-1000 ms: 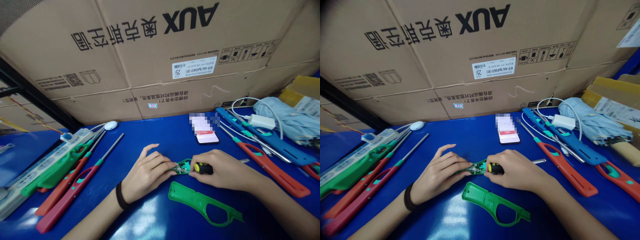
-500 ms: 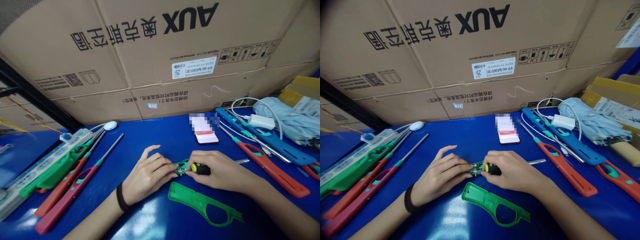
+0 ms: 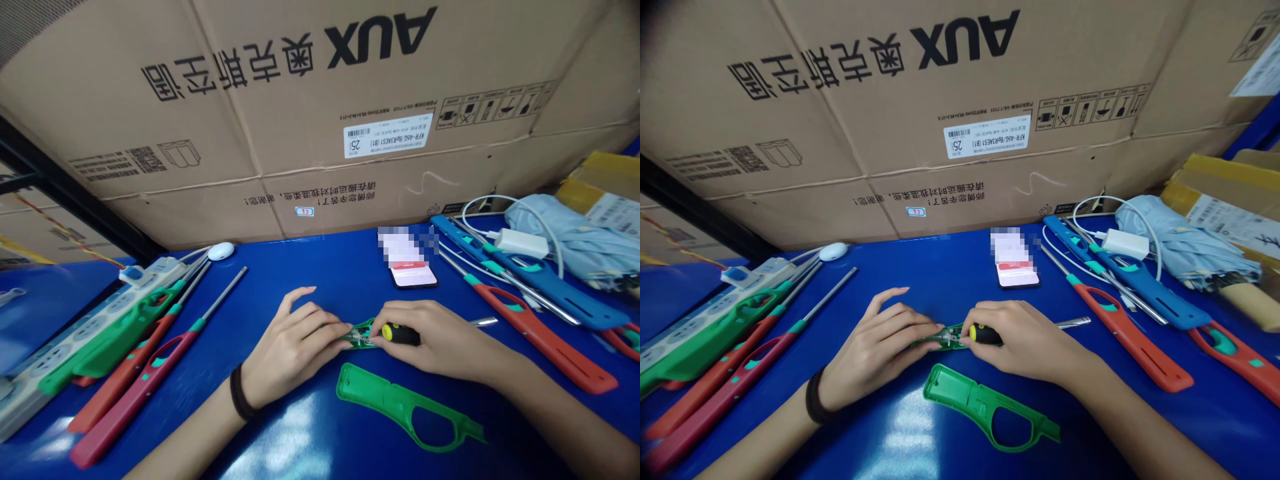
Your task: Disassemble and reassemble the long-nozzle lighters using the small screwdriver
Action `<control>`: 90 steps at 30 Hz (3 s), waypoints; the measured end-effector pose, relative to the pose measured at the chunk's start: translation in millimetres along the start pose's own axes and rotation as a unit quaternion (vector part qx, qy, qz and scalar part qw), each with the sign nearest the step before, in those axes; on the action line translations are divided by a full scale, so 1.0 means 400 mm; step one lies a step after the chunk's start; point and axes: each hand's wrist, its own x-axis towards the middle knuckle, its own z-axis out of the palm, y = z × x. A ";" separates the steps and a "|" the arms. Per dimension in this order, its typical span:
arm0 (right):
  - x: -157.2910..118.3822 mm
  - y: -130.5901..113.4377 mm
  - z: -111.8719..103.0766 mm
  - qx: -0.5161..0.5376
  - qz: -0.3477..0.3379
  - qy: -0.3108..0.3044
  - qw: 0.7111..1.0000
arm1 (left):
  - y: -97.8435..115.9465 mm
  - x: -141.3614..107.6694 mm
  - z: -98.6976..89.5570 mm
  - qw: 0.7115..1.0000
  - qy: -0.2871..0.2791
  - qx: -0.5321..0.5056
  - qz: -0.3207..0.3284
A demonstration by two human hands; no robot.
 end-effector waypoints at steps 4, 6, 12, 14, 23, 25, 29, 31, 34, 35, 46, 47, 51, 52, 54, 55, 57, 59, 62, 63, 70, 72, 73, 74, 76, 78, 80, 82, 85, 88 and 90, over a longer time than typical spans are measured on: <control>0.002 0.001 0.003 -0.002 0.006 0.001 1.000 | -0.001 -0.001 0.000 1.000 0.003 -0.002 0.002; 0.001 0.001 0.004 -0.001 0.007 0.002 1.000 | -0.001 -0.001 0.000 1.000 0.001 -0.001 0.003; -0.003 0.001 0.006 -0.004 0.009 0.007 1.000 | 0.000 0.000 -0.001 1.000 0.000 0.001 0.003; -0.001 0.002 0.007 -0.006 0.009 0.008 1.000 | 0.001 0.001 -0.001 1.000 0.001 0.001 0.004; 0.003 0.000 0.007 -0.005 0.008 0.005 1.000 | 0.001 0.000 0.000 1.000 -0.001 0.002 0.003; 0.002 0.000 0.008 -0.005 0.007 0.005 1.000 | 0.001 0.000 0.000 1.000 -0.001 0.002 0.003; 0.002 0.001 0.009 -0.002 0.006 0.006 1.000 | 0.002 0.001 0.001 1.000 0.003 -0.002 0.001; 0.003 0.001 0.010 -0.003 0.007 0.005 1.000 | 0.002 0.000 0.002 1.000 0.003 -0.004 0.000; 0.003 0.002 0.012 -0.001 0.006 0.004 1.000 | 0.003 -0.001 0.003 1.000 0.002 -0.007 -0.001; 0.002 0.003 0.013 0.001 0.005 0.003 1.000 | 0.003 -0.001 0.003 1.000 0.001 -0.007 -0.001; -0.001 0.001 0.014 0.006 -0.002 -0.002 1.000 | 0.003 -0.005 0.011 1.000 0.003 -0.006 0.004; -0.001 0.001 0.014 0.008 -0.003 0.000 1.000 | 0.003 -0.006 0.011 1.000 0.006 -0.005 0.003; 0.001 0.001 0.016 0.015 -0.004 0.009 1.000 | 0.002 -0.005 0.008 1.000 0.013 -0.004 -0.006; 0.001 0.002 0.017 0.015 -0.005 0.012 1.000 | 0.001 -0.005 0.007 1.000 0.012 -0.006 -0.007; 0.003 0.004 0.017 0.018 -0.004 0.014 1.000 | 0.001 -0.004 0.005 1.000 0.010 -0.009 -0.008; 0.004 0.004 0.017 0.019 -0.004 0.013 1.000 | 0.002 -0.004 0.006 1.000 0.010 -0.011 -0.009; 0.005 0.004 0.016 0.019 -0.003 0.008 1.000 | 0.003 -0.004 0.008 1.000 0.012 -0.014 -0.008; 0.006 0.004 0.015 0.017 0.000 0.004 1.000 | 0.005 -0.004 0.011 1.000 0.016 -0.015 -0.007; 0.005 0.004 0.016 0.012 -0.001 0.005 1.000 | 0.006 -0.007 0.017 1.000 0.021 -0.014 -0.006; 0.004 0.004 0.017 0.011 -0.003 0.006 1.000 | 0.006 -0.009 0.020 1.000 0.023 -0.014 -0.005; -0.001 0.004 0.020 0.009 -0.007 0.000 1.000 | 0.009 -0.012 0.027 0.999 0.045 -0.010 -0.003; 0.000 0.004 0.019 0.007 -0.006 -0.002 1.000 | 0.011 -0.012 0.028 0.999 0.051 -0.013 -0.002; 0.001 0.003 0.019 0.007 -0.006 -0.001 1.000 | 0.012 -0.011 0.028 0.998 0.054 -0.015 -0.002; 0.001 0.003 0.019 0.006 -0.007 0.000 1.000 | 0.013 -0.012 0.029 0.998 0.056 -0.017 -0.002; 0.002 0.002 0.019 0.006 -0.009 0.002 1.000 | 0.014 -0.012 0.031 0.998 0.056 -0.022 -0.003; 0.002 0.002 0.020 0.005 -0.012 0.000 1.000 | 0.015 -0.014 0.035 0.998 0.056 -0.026 -0.001; 0.000 0.003 0.021 0.004 -0.012 -0.001 1.000 | 0.015 -0.016 0.038 0.998 0.059 -0.028 0.001; -0.001 0.003 0.020 0.007 -0.012 0.002 1.000 | 0.015 -0.017 0.040 0.998 0.063 -0.028 0.003; -0.001 0.002 0.018 0.010 -0.010 0.004 1.000 | 0.017 -0.019 0.043 0.997 0.070 -0.033 0.010; 0.001 0.001 0.017 0.004 -0.008 0.005 1.000 | 0.019 -0.023 0.045 0.997 0.069 -0.030 0.009; 0.003 0.000 0.018 0.002 -0.008 0.007 1.000 | 0.019 -0.026 0.047 0.997 0.068 -0.021 0.004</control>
